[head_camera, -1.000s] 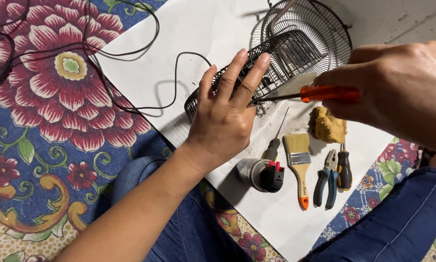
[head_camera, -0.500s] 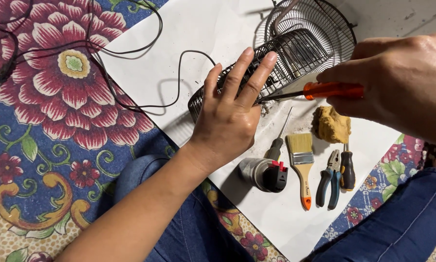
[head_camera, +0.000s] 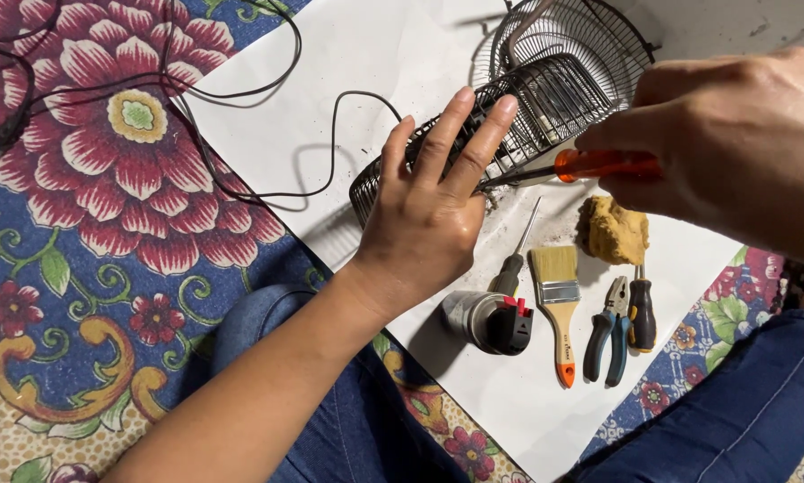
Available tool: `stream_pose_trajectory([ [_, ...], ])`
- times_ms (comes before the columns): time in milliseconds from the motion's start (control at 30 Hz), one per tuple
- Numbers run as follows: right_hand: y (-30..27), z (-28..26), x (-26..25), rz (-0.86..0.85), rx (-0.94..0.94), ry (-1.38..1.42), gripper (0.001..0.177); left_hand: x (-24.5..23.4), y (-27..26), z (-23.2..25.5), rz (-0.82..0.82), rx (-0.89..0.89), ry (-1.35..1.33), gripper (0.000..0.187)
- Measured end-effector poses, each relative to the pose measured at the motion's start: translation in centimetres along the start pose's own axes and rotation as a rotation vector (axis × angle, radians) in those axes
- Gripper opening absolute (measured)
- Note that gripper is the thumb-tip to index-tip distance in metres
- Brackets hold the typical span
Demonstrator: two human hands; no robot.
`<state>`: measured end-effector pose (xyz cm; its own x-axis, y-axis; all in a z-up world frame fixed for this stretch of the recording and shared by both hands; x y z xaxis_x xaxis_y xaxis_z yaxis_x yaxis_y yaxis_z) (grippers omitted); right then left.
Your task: The person disassembles a small electric fan using a screwdriver, removes screws, and cleans the internal components with a brush and spray lubricant. They then reassemble the fan parts and tighten the screws.
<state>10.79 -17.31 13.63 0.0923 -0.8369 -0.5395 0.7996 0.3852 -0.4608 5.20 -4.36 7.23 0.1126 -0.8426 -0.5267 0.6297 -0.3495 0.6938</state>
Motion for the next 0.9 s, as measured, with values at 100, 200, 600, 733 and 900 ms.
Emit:
stream_pose_trajectory([
  [100,0.1,0.4,0.5,0.019,0.037,-0.006,0.036,-0.2,0.1,-0.3,0.017,0.006,0.012,0.029],
  [200,0.4,1.7,1.4,-0.02,0.08,0.033,0.045,-0.3,0.1,-0.6,0.021,-0.012,-0.005,0.029],
  [600,1.6,1.6,-0.4,-0.27,0.016,0.031,0.033,0.4,-0.2,0.2,0.039,0.012,-0.045,0.027],
  [733,1.6,0.4,-0.6,-0.106,-0.121,0.03,0.034,0.4,-0.1,0.1,0.027,0.001,-0.053,0.026],
  [900,1.7,0.1,-0.1,0.01,-0.174,0.064,0.04,-0.2,-0.1,-0.5,0.01,-0.023,-0.036,0.029],
])
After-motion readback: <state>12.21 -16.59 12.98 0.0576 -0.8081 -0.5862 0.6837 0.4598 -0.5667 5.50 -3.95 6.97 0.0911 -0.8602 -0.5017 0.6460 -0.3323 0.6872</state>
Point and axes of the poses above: each hand's wrist, its own y-axis towards the middle knuckle, its own x-axis out of the palm, z = x × y, the point moved 10 cm from there along y, towards the middle knuckle, and after that the axes turned 14 degrees about -y, right-handed, at the moved point
